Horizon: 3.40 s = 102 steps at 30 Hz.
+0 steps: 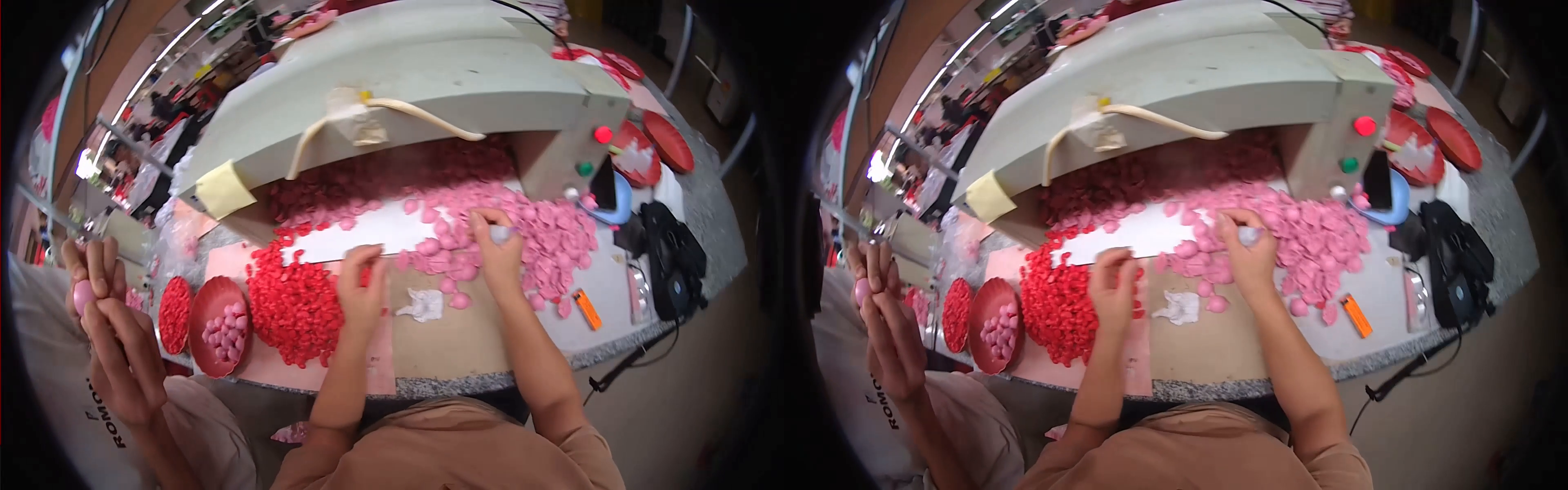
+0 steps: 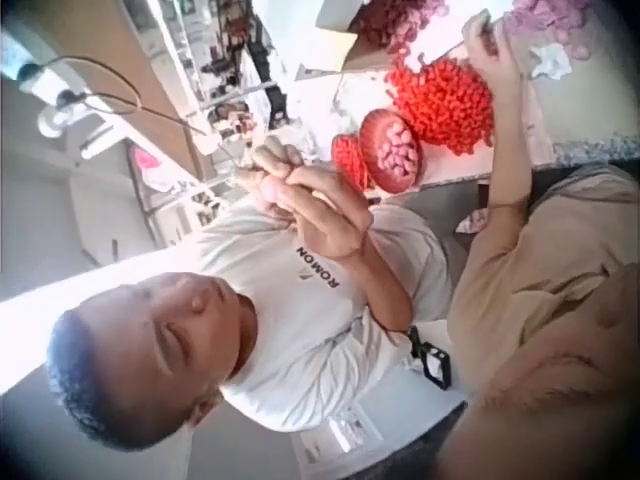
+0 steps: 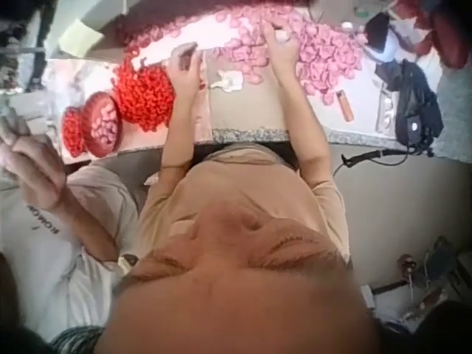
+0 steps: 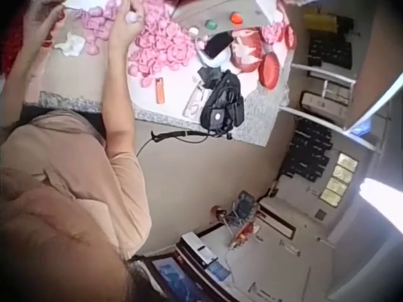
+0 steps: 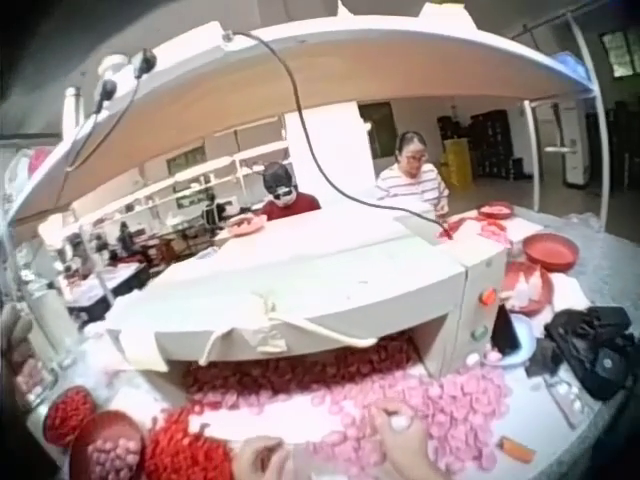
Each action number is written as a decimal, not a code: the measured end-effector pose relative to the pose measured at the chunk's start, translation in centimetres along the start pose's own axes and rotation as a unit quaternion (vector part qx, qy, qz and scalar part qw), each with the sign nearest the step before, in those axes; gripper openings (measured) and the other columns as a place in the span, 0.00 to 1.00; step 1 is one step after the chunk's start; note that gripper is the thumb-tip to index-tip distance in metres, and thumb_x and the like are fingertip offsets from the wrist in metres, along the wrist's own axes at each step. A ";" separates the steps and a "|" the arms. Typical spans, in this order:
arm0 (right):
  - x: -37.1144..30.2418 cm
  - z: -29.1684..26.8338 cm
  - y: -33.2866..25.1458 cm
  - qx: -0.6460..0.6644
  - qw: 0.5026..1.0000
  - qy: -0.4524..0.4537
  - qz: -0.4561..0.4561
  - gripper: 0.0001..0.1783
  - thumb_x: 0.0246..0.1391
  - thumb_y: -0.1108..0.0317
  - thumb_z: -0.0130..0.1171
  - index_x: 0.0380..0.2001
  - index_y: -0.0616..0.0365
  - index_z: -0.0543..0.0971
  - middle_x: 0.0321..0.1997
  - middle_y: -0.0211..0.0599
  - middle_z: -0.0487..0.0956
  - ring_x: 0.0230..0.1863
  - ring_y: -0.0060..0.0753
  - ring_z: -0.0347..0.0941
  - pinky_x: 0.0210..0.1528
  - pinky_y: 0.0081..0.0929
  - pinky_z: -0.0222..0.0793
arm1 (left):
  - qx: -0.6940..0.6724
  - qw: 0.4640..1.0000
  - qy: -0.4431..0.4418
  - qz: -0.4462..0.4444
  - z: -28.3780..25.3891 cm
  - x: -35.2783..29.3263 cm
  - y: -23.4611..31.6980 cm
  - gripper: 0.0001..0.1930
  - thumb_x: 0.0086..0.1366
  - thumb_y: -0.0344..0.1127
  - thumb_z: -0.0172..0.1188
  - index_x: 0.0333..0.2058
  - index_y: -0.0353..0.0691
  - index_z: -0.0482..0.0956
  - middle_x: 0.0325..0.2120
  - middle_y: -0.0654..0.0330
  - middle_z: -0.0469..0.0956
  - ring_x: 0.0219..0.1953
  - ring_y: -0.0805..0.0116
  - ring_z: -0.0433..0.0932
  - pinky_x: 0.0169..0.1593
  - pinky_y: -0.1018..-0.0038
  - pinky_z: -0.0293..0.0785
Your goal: Assembling small pink and white plastic components, likely for a toy, at a factory workbench using a small applicator bottle.
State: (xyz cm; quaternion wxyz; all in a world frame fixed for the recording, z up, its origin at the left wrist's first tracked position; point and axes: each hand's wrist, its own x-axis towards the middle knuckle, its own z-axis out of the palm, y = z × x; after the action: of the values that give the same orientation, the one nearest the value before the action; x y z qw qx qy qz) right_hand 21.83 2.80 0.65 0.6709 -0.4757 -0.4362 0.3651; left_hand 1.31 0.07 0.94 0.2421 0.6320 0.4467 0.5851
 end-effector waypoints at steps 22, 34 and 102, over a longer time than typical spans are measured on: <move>-2.5 1.1 0.6 -0.097 0.987 -0.092 -0.092 0.04 0.51 0.77 0.56 0.32 0.65 0.77 0.31 0.34 0.75 0.35 0.25 0.70 0.40 0.22 0.66 | 0.172 0.972 -0.134 0.087 0.8 0.5 -1.6 0.12 0.55 0.23 0.56 0.39 0.33 0.76 0.31 0.51 0.72 0.34 0.53 0.73 0.39 0.65 0.71; -4.0 2.8 -0.3 0.002 0.965 -0.240 0.102 0.17 0.54 0.76 0.54 0.48 0.65 0.72 0.37 0.33 0.75 0.32 0.16 0.69 0.33 0.14 0.68 | 0.005 0.992 -0.124 0.016 0.6 -0.1 -0.6 0.17 0.60 0.28 0.55 0.49 0.38 0.72 0.42 0.54 0.74 0.45 0.61 0.74 0.49 0.71 0.70; -6.1 3.6 0.0 -0.012 0.929 -0.367 0.043 0.15 0.51 0.74 0.58 0.42 0.57 0.67 0.32 0.27 0.71 0.33 0.16 0.66 0.35 0.17 0.65 | -0.409 0.864 -0.068 -0.286 -5.5 4.7 -2.4 0.20 0.66 0.35 0.51 0.55 0.38 0.65 0.42 0.60 0.73 0.43 0.69 0.73 0.47 0.71 0.72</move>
State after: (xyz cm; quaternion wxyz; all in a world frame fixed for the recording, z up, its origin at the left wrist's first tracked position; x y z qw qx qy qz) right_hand 16.31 -1.57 -0.15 0.4420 -0.3344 -0.6357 0.5373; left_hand -4.97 4.06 2.49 0.6654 0.3589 0.3105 0.5762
